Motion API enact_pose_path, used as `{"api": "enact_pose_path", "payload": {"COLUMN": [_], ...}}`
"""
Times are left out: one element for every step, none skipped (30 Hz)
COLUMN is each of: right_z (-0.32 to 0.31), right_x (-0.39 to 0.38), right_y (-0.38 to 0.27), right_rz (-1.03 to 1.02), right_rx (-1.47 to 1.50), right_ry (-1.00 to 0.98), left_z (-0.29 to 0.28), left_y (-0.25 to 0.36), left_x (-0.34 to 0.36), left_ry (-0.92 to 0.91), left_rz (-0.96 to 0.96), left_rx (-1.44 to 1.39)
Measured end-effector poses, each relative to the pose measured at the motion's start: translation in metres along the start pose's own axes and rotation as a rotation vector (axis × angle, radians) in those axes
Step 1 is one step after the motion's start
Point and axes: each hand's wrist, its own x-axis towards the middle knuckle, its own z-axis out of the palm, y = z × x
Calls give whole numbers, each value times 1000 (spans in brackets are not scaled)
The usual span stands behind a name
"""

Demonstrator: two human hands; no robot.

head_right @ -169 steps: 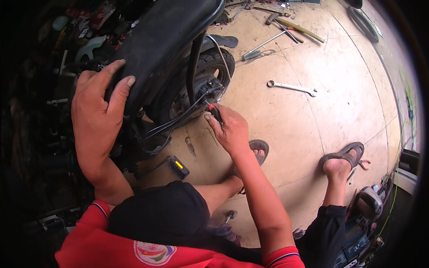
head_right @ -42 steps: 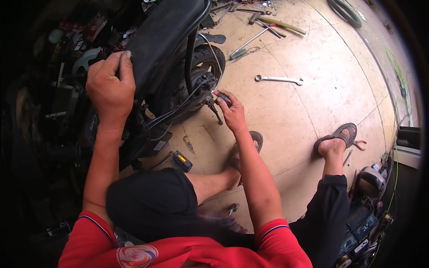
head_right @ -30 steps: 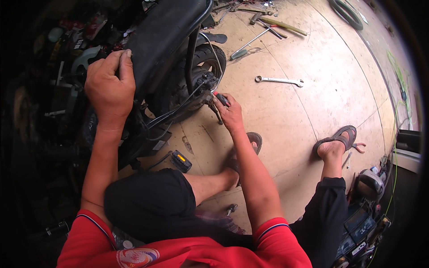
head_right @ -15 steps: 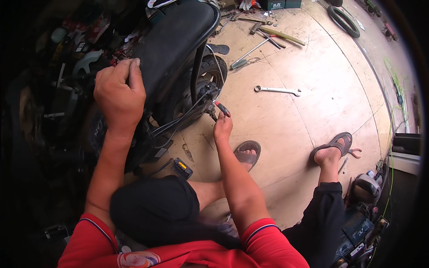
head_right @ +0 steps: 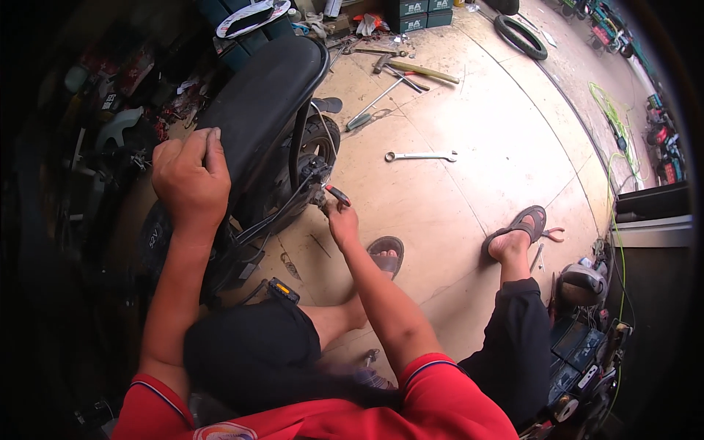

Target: The person works on the rear brake assembly of a motorcycle, using a screwdriver to pry and position components. They handle small metal parts and use the tool to apply leverage within the wheel hub area.

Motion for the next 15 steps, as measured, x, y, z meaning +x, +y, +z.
{"api": "enact_pose_path", "payload": {"right_z": [-3, -6, -18, -36, -56, -65, -69, -75, -84, -96, -112, -130, -164, -201, -240], "right_x": [-4, -20, -32, -35, -33, -31, -28, -25, -23, -20, -18, -15, -12, -8, -5], "right_y": [-13, -39, -59, -68, -65, -63, -62, -62, -63, -67, -71, -80, -76, -79, -94], "right_rz": [-11, -170, -327, -284, -233, -187, -176, -168, -151, -140, -119, -103, -84, -63, -59], "right_rx": [11, 70, 120, 85, 238, 404, 444, 476, 472, 469, 495, 530, 460, 385, 347], "right_ry": [12, 47, 101, 85, 41, -5, -7, -4, 111, 226, 308, 378, 385, 377, 347], "left_z": [-3, -8, -7, -3, 5, 4, 9, 6, 9, 12, 8, 3, 9, 10, 5], "left_y": [0, -2, 0, 6, 17, 24, 23, 22, 15, 8, 4, -2, 2, 7, 8], "left_x": [2, 4, 7, 8, 7, 8, 8, 5, 1, -3, -4, -2, -4, -5, -1], "left_ry": [-6, 8, 4, -2, -5, -15, -6, -70, -76, -22, -52, -60, -90, -102, -108], "left_rz": [2, 18, 15, 12, 12, 14, 46, 18, 18, 42, 13, 7, 19, 20, 12], "left_rx": [14, 13, 27, 25, 17, 62, 2, 109, 123, 101, 134, 213, 206, 204, 207]}}
